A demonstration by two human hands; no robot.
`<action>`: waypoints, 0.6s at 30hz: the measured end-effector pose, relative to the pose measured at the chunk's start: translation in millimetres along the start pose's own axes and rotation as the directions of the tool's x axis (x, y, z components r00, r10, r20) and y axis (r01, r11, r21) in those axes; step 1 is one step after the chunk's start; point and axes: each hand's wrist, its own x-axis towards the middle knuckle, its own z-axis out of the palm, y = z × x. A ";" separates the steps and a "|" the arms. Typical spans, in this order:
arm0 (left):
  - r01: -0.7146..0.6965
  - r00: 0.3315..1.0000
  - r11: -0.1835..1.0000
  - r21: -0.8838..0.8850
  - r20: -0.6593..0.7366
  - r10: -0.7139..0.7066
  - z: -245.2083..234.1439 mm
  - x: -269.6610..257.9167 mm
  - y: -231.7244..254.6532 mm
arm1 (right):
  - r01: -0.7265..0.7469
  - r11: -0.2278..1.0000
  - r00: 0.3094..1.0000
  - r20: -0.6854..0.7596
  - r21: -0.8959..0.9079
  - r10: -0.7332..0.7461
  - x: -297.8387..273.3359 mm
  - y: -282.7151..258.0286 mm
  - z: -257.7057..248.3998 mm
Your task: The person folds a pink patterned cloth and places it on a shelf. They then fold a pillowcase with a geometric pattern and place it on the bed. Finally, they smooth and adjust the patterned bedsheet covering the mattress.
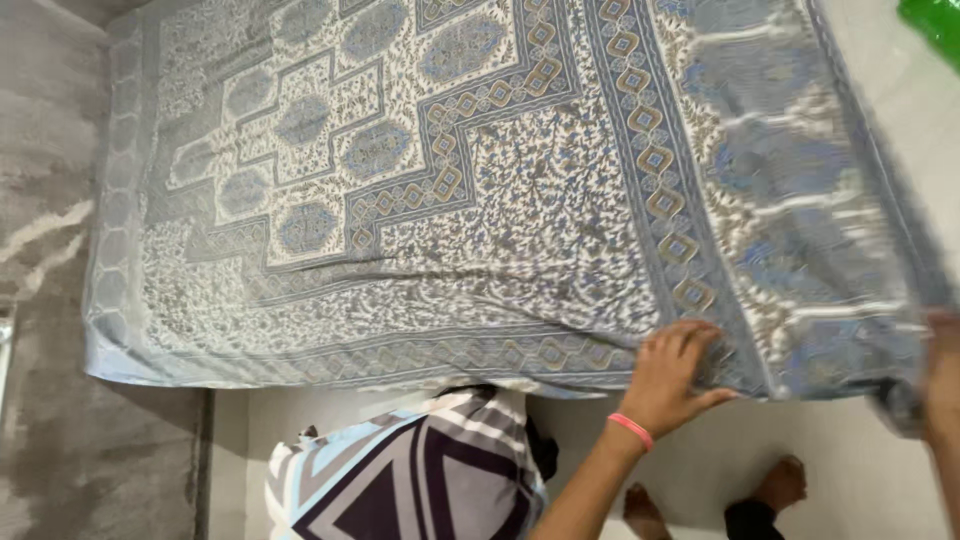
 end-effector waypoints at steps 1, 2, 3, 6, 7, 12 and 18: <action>0.015 0.999 0.995 0.097 0.048 -0.019 -7.0 -13.9 -9.1 | -0.017 1.000 0.999 -0.038 -0.024 0.017 -10.8 8.1 -3.7; 0.019 0.995 0.981 0.192 0.091 -0.037 -10.5 -26.8 -19.8 | -0.032 0.998 0.997 -0.078 -0.047 0.028 -19.7 15.6 -10.0; 0.019 0.990 0.958 0.286 0.130 -0.059 -9.5 -37.4 -28.6 | -0.046 0.997 0.993 -0.116 -0.064 0.039 -36.0 18.0 -11.6; -0.017 0.991 0.833 0.553 0.118 -0.058 -5.6 -57.0 -54.7 | -0.057 0.992 0.979 -0.200 -0.117 0.033 -73.7 -5.8 -3.1; 0.019 0.988 0.888 0.460 0.127 -0.086 -7.1 -69.9 -62.5 | -0.065 0.987 0.974 -0.223 -0.144 0.032 -76.5 -1.0 -15.7; -0.039 0.975 0.951 0.307 0.221 -0.031 -6.2 -92.8 -64.0 | 0.254 0.872 0.895 -0.240 -0.419 -0.376 -102.0 -36.9 -47.7; 0.196 0.958 0.976 0.100 0.191 -0.212 31.6 -121.0 -54.1 | 0.721 0.217 0.619 0.470 -0.659 -0.629 -165.4 -106.2 12.7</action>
